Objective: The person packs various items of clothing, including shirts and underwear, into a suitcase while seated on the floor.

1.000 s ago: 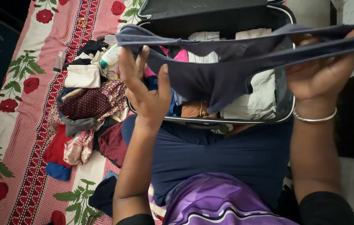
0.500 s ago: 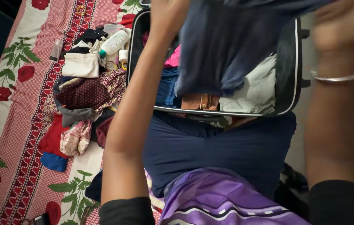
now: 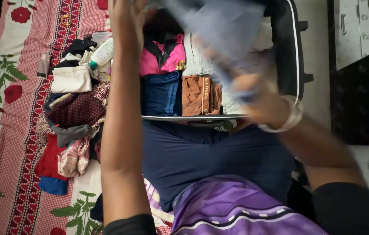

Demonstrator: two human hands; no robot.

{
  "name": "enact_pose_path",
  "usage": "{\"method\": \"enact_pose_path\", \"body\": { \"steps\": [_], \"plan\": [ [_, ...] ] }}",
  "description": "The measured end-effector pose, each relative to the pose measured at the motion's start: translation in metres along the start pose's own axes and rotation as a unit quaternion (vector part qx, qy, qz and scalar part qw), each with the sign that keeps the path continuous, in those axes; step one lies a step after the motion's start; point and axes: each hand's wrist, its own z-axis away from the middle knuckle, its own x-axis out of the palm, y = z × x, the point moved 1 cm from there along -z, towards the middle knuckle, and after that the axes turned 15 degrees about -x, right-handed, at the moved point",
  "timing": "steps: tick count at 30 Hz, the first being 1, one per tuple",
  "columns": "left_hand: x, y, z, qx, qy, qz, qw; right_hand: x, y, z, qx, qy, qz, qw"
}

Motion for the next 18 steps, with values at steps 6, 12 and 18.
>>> {"method": "enact_pose_path", "body": {
  "steps": [6,12,18],
  "plan": [
    [-0.169,-0.09,0.018,-0.196,0.334,-0.266,0.883,0.154,0.07,0.068,0.027,-0.22,0.039,0.974],
    [-0.209,-0.137,0.087,-0.082,0.295,-0.519,0.798,0.147,0.099,0.116,0.164,-0.429,-0.05,0.887],
    [-0.102,-0.141,0.148,-0.118,0.059,-0.683,0.719,0.023,0.168,0.131,0.287,-0.404,0.132,0.858]
  ]
}}
